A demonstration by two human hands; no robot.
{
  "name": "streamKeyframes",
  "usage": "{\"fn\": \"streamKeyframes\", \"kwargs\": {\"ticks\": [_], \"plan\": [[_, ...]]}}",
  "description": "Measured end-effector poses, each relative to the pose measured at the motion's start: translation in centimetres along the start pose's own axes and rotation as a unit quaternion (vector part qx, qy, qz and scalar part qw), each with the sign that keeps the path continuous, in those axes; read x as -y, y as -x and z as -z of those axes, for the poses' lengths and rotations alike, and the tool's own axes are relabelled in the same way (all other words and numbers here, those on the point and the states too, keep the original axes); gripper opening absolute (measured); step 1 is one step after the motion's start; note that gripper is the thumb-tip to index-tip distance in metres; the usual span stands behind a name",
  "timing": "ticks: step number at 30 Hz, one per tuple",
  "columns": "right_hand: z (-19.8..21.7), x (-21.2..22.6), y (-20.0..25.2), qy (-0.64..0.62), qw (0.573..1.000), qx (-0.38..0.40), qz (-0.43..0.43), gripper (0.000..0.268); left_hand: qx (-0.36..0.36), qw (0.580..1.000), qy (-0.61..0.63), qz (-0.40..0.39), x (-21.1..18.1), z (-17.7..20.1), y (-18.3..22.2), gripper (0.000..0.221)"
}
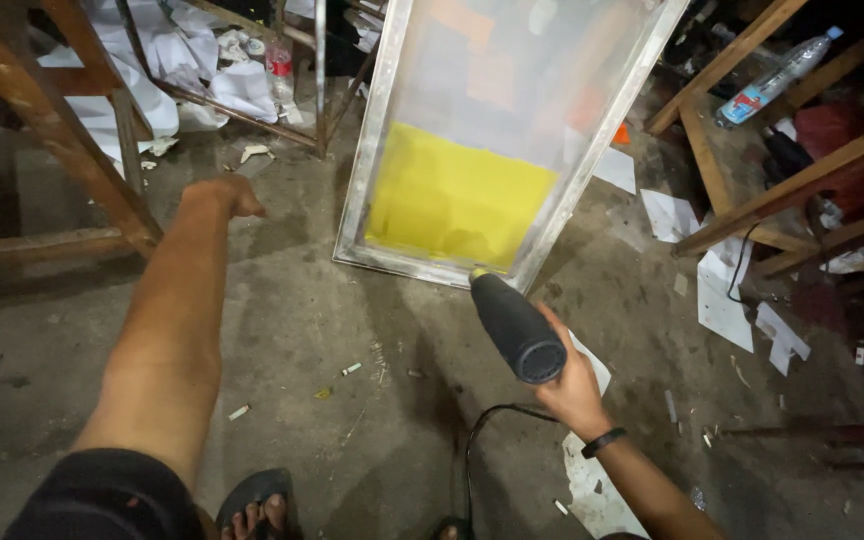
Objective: Using a handheld heat gun to dry the emulsion or ink on a screen printing frame.
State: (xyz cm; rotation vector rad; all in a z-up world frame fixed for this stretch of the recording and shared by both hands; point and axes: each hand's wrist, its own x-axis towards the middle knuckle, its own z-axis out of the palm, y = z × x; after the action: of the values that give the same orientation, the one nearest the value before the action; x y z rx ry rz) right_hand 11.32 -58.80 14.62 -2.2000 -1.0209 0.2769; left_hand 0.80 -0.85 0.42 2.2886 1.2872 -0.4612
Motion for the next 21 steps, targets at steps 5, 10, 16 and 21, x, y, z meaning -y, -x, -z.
{"fn": "streamKeyframes", "kwargs": {"ticks": [5,10,16,21], "plan": [[1.3,0.5,0.6,0.0,1.0,-0.016,-0.018,0.091,0.019,1.0,0.004,0.011,-1.0,1.4,3.1,0.063],[1.9,-1.9,0.9,-0.024,0.998,-0.026,-0.049,0.097,0.008,1.0,-0.017,0.004,-1.0,1.1,2.6,0.062],[2.5,-3.2,1.2,-0.029,0.996,-0.033,-0.077,0.1,0.035,0.999,-0.006,0.029,-1.7,1.4,3.2,0.061],[3.1,-3.7,1.5,-0.037,0.994,-0.039,-0.095,0.103,0.039,0.999,0.0,0.007,-1.8,0.5,1.0,0.071]]}}
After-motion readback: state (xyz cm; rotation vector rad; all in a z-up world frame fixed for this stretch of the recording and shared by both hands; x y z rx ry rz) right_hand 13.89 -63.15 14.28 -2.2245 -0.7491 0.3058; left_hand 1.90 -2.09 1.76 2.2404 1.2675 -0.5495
